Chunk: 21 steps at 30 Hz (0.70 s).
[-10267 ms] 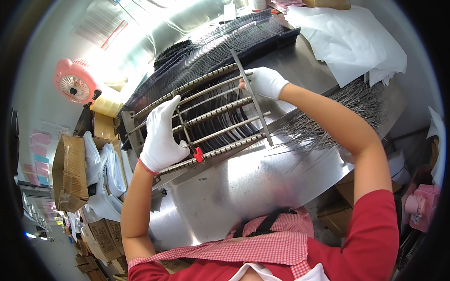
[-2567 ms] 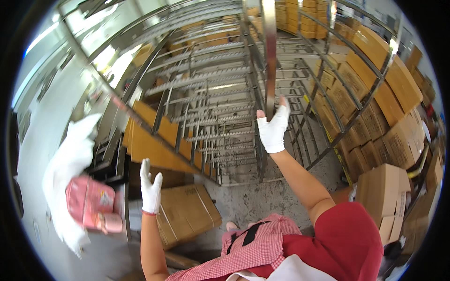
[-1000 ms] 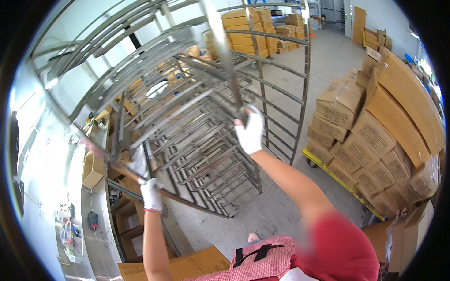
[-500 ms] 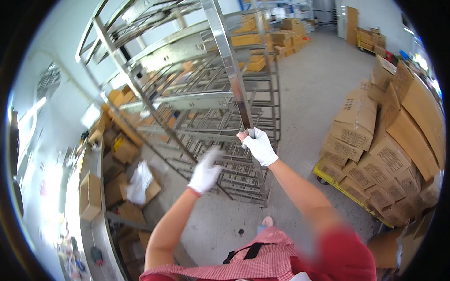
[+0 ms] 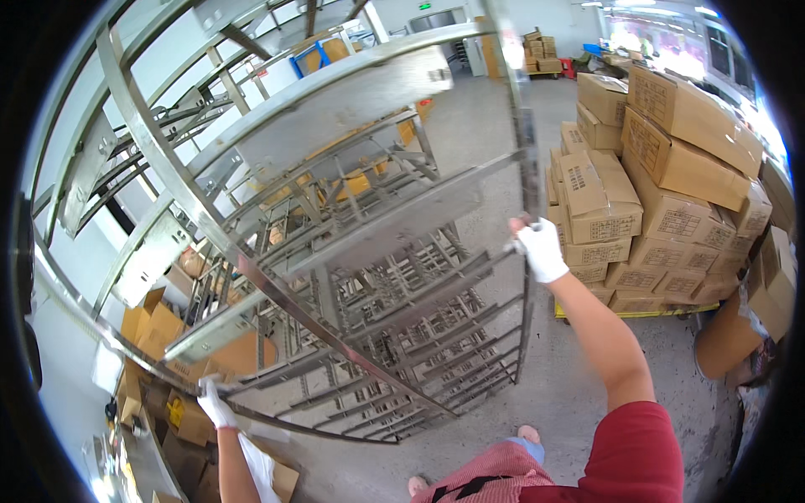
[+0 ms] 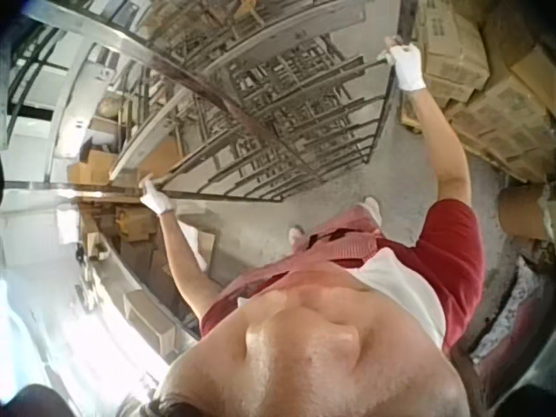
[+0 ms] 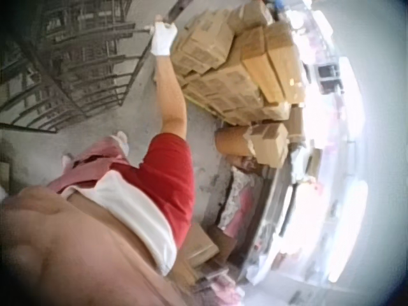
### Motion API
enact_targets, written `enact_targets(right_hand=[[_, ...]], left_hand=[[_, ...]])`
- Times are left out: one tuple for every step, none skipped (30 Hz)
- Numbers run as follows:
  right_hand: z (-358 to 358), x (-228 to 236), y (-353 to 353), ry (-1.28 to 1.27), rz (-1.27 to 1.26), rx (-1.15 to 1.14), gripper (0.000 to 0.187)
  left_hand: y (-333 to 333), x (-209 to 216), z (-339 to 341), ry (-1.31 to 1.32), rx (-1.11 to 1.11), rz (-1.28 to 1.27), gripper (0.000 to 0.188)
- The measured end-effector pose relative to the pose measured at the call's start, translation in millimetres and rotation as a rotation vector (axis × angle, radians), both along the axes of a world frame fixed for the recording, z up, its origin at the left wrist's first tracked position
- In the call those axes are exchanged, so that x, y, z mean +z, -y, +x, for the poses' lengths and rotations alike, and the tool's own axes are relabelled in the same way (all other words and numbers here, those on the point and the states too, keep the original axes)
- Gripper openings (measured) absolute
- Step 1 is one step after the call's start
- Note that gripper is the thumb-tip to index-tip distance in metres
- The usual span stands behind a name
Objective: The person repeatedly inserts broom bristles into a metal frame on a stainless steel table, then places the assembled broom heads onto a metal rack. The person moves the rack through the warehouse and places it among other racks.
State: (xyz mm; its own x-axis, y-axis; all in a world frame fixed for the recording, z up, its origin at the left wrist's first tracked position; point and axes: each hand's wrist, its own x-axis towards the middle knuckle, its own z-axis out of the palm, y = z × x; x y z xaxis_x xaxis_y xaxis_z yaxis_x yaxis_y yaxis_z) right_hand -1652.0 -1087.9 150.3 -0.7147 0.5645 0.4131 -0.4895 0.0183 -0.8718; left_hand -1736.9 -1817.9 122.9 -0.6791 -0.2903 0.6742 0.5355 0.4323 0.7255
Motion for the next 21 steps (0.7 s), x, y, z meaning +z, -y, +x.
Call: enact_targets(right_hand=[[4.4, -3.9, 3.1, -0.105, -0.029, -0.068, 0.029], [5.7, -0.5, 29.6, -0.107, -0.104, -0.146, 0.03], [6.1, -8.7, 24.9, -0.049, -0.007, -0.239, 0.028], [8.5, -16.0, 16.7, -0.055, -0.001, -0.364, 0.026], [7.7, -21.0, 16.6, -0.052, 0.022, -0.492, 0.024], [10.7, -18.1, 22.7, -0.066, 0.007, -0.553, 0.025], [14.3, -15.8, 26.8, -0.07, 0.004, -0.625, 0.025], [9.0, -17.4, 27.2, -0.096, -0.026, -0.656, 0.028], [5.5, -16.5, 24.1, -0.123, -0.035, -0.694, 0.032], [9.0, -18.3, 31.9, -0.101, 0.011, -0.773, 0.032], [10.4, -21.5, 22.4, -0.046, 0.08, -0.852, 0.031], [13.2, -25.4, 13.0, -0.038, 0.093, -0.87, 0.03], [14.6, -25.5, 12.4, -0.032, 0.097, -0.881, 0.03], [12.9, -20.3, 24.7, -0.045, 0.042, -0.846, 0.029], [12.5, -18.4, 29.3, -0.032, 0.06, -0.839, 0.028], [11.5, -17.1, 26.7, -0.019, 0.078, -0.833, 0.028], [28.0, -19.5, 14.1, 0.007, 0.108, -0.844, 0.027], [30.8, -17.4, 13.5, 0.093, 0.165, -0.858, 0.015], [30.0, -13.5, 10.7, 0.146, 0.119, -0.805, 0.016], [30.6, -9.8, 16.3, 0.151, 0.134, -0.78, 0.017], [34.6, -1.7, 36.8, 0.207, 0.143, -0.744, 0.018]], left_hand=[[-43.9, 9.0, 12.0, 0.065, -0.213, 0.141, 0.018], [-34.7, 4.1, 17.5, 0.087, -0.188, 0.175, 0.017], [-29.8, 0.5, 13.9, 0.088, -0.183, 0.214, 0.016], [-36.4, 23.3, 20.5, -0.002, -0.208, 0.117, 0.016], [-37.7, 32.1, 19.4, -0.083, -0.236, 0.037, 0.016], [-27.4, 29.0, 11.2, -0.017, -0.217, 0.034, 0.016], [-42.1, 36.3, 12.7, -0.009, -0.247, 0.068, 0.016], [-28.1, 33.1, 0.0, 0.018, -0.279, 0.084, 0.017], [-29.6, 36.5, -3.9, 0.069, -0.322, 0.138, 0.018], [-25.1, 37.2, -4.2, 0.055, -0.367, 0.156, 0.019], [-26.6, 37.9, -7.5, 0.046, -0.418, 0.186, 0.019], [-32.1, 38.1, -12.8, 0.047, -0.451, 0.183, 0.021], [-31.9, 41.5, -15.7, 0.042, -0.477, 0.173, 0.022], [-25.1, 37.1, -23.4, 0.078, -0.523, 0.237, 0.023], [-20.6, 36.9, -25.6, 0.063, -0.542, 0.217, 0.023], [-19.2, 39.5, -25.6, 0.051, -0.549, 0.25, 0.023], [-29.3, 31.6, -19.4, 0.056, -0.571, 0.292, 0.023], [-30.0, 30.9, -20.9, 0.041, -0.544, 0.31, 0.023], [-29.6, 37.0, -18.2, 0.005, -0.482, 0.208, 0.024], [-28.1, 30.3, -20.8, 0.02, -0.504, 0.246, 0.023], [-22.8, 23.5, -22.5, 0.035, -0.52, 0.279, 0.022]])
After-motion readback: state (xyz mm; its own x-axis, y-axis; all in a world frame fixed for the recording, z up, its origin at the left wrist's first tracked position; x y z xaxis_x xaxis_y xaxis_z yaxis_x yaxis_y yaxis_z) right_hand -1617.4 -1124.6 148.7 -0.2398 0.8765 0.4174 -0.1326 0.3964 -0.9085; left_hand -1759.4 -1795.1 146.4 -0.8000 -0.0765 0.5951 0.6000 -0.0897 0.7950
